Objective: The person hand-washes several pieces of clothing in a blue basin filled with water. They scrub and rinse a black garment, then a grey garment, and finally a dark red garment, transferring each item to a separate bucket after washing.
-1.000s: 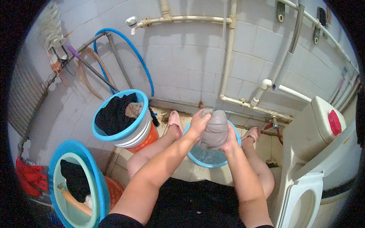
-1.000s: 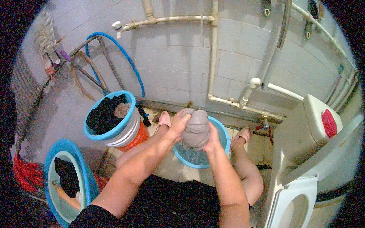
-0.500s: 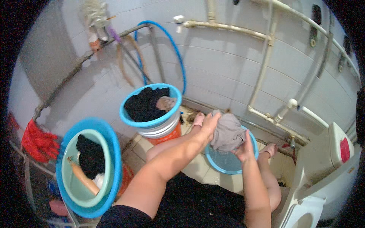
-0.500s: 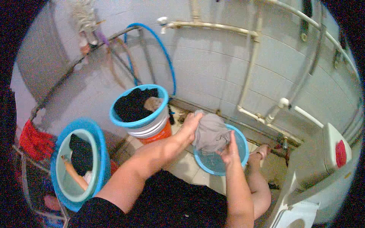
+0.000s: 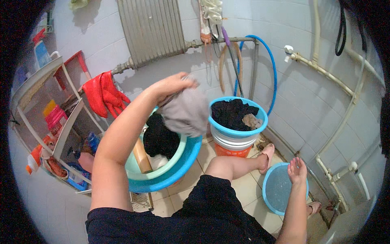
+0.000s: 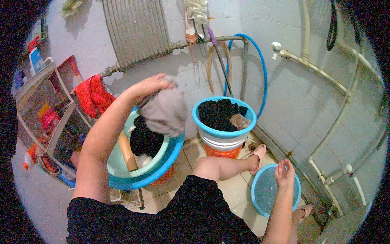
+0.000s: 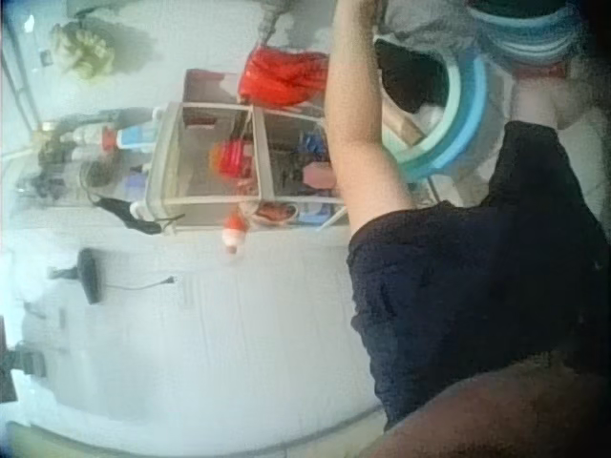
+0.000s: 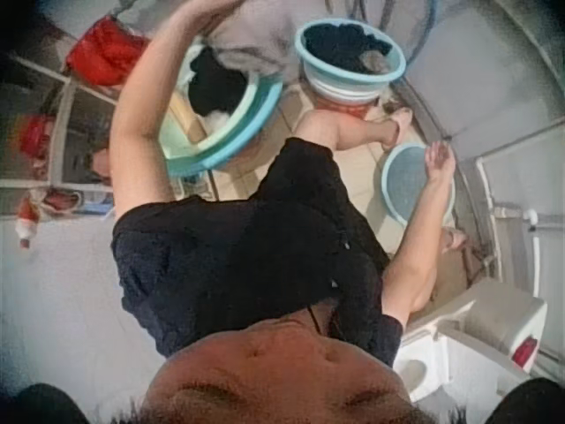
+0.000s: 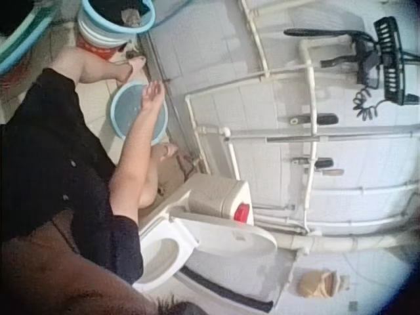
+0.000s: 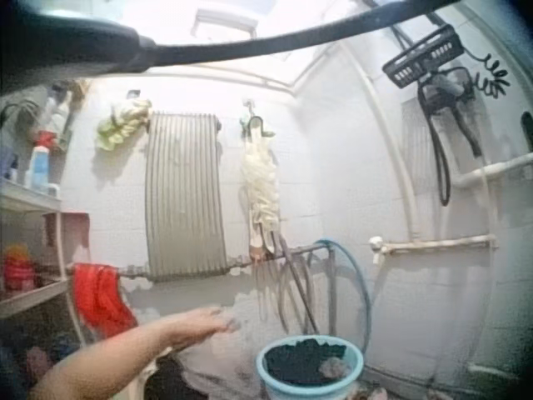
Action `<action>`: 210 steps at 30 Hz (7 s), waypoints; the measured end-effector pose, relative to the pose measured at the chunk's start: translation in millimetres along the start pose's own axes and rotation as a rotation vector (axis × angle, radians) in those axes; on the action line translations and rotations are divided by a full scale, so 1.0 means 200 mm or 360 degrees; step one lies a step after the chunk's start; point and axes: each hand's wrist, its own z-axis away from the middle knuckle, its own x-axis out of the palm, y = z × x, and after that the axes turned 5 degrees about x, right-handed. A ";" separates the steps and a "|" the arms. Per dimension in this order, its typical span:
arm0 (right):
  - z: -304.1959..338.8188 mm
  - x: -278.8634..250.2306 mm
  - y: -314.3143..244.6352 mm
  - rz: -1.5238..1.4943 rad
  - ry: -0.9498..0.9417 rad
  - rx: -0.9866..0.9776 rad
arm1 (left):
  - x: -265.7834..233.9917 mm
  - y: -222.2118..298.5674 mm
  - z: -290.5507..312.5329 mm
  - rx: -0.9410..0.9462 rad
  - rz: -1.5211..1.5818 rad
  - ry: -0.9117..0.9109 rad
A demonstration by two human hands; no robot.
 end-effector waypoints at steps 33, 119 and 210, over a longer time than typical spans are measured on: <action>0.11 -0.47 0.04 0.0035 0.0256 0.0004 | 0.89 -0.28 -1.13 0.0389 -0.0331 0.0839; 0.08 -1.03 0.10 0.1719 0.0997 -0.1281 | 2.67 0.33 -0.31 -0.0814 0.1708 -0.1005; 0.15 -1.07 -0.29 0.1784 0.1429 -0.0518 | 2.51 0.35 -0.74 -0.0669 0.1991 -0.1117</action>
